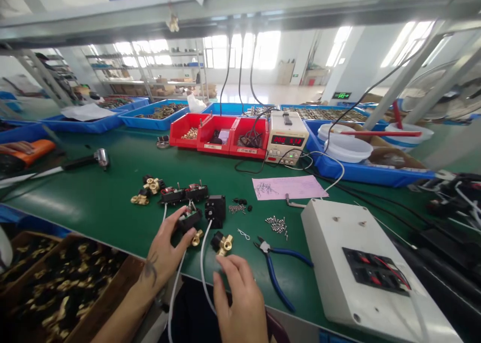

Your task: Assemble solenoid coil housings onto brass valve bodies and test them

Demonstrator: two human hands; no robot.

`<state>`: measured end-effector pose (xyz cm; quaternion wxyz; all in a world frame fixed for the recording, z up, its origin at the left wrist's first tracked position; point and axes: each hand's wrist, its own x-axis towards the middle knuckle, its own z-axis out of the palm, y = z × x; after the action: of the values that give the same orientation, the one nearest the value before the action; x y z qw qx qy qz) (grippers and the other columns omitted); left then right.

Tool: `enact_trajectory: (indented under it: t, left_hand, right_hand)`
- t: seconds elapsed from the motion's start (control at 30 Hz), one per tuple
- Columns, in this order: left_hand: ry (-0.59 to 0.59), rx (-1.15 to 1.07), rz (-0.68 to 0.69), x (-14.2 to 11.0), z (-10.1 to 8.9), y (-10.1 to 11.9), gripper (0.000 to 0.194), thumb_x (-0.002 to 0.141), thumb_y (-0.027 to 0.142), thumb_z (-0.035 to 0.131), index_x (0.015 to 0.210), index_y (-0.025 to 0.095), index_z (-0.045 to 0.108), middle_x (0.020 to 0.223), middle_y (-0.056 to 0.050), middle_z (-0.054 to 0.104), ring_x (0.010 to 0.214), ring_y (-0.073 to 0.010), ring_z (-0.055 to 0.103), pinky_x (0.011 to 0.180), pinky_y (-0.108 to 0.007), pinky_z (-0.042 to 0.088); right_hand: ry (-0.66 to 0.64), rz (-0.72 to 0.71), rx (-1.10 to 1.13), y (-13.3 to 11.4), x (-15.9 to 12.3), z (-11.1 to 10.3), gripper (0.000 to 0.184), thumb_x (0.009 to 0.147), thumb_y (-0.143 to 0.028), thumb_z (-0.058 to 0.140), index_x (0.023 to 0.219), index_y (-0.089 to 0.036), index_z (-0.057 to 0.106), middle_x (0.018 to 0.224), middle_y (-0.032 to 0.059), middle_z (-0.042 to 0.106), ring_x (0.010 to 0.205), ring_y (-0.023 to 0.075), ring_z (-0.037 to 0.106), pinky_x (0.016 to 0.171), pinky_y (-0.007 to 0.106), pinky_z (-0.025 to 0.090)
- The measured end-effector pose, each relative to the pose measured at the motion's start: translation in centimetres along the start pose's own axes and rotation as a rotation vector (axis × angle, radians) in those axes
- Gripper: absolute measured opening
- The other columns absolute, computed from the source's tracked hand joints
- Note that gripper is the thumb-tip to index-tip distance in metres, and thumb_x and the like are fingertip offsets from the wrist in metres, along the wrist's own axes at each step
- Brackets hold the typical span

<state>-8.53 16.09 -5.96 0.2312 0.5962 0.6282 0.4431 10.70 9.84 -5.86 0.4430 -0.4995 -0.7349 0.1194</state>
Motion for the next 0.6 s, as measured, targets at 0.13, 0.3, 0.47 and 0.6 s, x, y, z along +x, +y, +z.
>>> enact_trajectory:
  t: [0.13,0.3,0.47,0.6]
  left_hand:
    - [0.015,-0.176,-0.031,-1.2,-0.4,0.1,0.053,0.092,0.045,0.055,0.138,0.021,0.046,0.133,-0.011,0.060,0.118,-0.0246,0.062,0.102,-0.040,0.051]
    - [-0.063,-0.221,0.034,-5.0,-3.3,3.8,0.050,0.092,0.051,0.055,0.139,0.034,0.049,0.137,-0.005,0.058,0.115,-0.0230,0.064,0.093,-0.035,0.057]
    - [-0.133,0.038,0.373,-6.8,-5.8,5.3,0.060,0.087,0.068,0.050,0.141,0.043,0.045,0.145,-0.006,0.046,0.126,-0.0281,0.056,0.097,-0.041,0.056]
    - [-0.210,0.119,0.401,-7.3,-6.0,4.6,0.076,0.079,0.065,0.065,0.146,0.041,0.038,0.139,-0.007,0.050,0.119,-0.0277,0.061,0.091,-0.037,0.059]
  right_hand:
    - [-0.060,0.276,0.398,-2.5,-0.7,1.8,0.031,0.090,-0.024,0.062,0.121,-0.028,0.064,0.107,0.0043,0.068,0.086,0.0164,0.069,0.080,0.025,0.056]
    - [-0.150,0.619,1.228,-4.9,-1.1,2.7,0.059,0.085,-0.042,0.074,0.139,-0.030,0.052,0.111,0.0067,0.070,0.082,0.0169,0.068,0.076,0.029,0.056]
    - [-0.228,0.711,1.376,-5.9,-1.2,0.6,0.050,0.081,-0.039,0.078,0.127,-0.023,0.065,0.115,0.0084,0.071,0.103,0.0224,0.065,0.095,0.034,0.049]
    - [-0.231,0.791,1.350,-6.1,-2.0,-0.5,0.054,0.081,-0.041,0.078,0.129,-0.022,0.064,0.118,0.0101,0.070,0.104,0.0241,0.065,0.098,0.038,0.047]
